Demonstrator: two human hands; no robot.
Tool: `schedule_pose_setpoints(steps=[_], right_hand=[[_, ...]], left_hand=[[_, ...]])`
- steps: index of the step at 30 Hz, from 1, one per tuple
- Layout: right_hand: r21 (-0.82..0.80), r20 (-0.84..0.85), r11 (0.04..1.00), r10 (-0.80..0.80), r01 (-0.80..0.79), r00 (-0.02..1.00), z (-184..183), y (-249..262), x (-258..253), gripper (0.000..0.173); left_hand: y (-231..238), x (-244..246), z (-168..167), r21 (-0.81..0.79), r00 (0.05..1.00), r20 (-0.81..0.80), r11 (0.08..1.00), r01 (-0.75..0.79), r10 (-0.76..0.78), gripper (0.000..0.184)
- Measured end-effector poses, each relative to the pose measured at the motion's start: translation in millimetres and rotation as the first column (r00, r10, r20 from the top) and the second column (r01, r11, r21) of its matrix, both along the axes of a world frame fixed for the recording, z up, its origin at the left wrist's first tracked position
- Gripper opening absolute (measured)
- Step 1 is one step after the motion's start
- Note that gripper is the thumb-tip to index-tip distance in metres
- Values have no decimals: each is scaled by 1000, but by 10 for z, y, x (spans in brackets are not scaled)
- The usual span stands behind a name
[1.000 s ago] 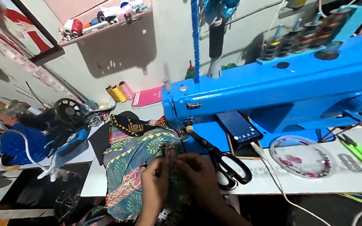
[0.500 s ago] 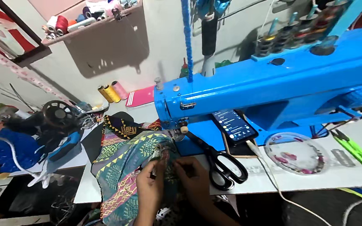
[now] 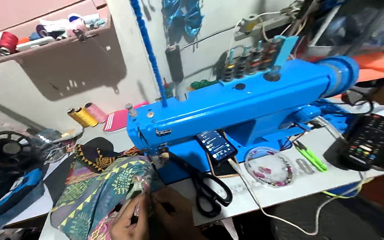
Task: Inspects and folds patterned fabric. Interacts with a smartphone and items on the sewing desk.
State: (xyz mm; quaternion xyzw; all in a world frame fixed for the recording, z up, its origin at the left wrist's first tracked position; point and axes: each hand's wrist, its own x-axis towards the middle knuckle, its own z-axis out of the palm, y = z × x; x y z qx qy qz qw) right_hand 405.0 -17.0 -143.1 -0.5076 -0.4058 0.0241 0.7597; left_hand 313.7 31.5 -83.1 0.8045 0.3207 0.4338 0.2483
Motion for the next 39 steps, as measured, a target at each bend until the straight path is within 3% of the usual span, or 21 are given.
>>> schedule_pose_setpoints(steps=[4, 7, 9, 16, 20, 32, 39], right_hand=[[-19, -36, 1000, 21, -22, 999, 38, -11, 18, 9], [-88, -149, 989, 107, -120, 983, 133, -89, 78, 16], [-120, -206, 976, 155, -182, 966, 174, -146, 130, 12], [-282, -215, 914, 236, -291, 948, 359, -366, 296, 12], [-315, -155, 902, 257, -294, 954, 412, -437, 365, 12], [-353, -105, 848, 384, -395, 917, 349, -481, 530, 20], [-277, -170, 842, 432, -463, 886, 277, -435, 511, 17]], left_hand=[[-1, 18, 6, -16, 1000, -7, 1000, 4, -4, 20], [34, 4, -10, -133, 998, 34, 990, 52, -48, 18], [68, -30, -7, -240, 994, 70, 965, 103, -88, 17], [180, -148, 59, -594, 958, 184, 752, 288, -222, 28], [194, -181, 132, -651, 946, 197, 686, 324, -259, 30], [208, -154, 206, -728, 954, 229, 617, 298, -191, 31], [318, -205, 216, -825, 922, 301, 419, 379, -242, 35]])
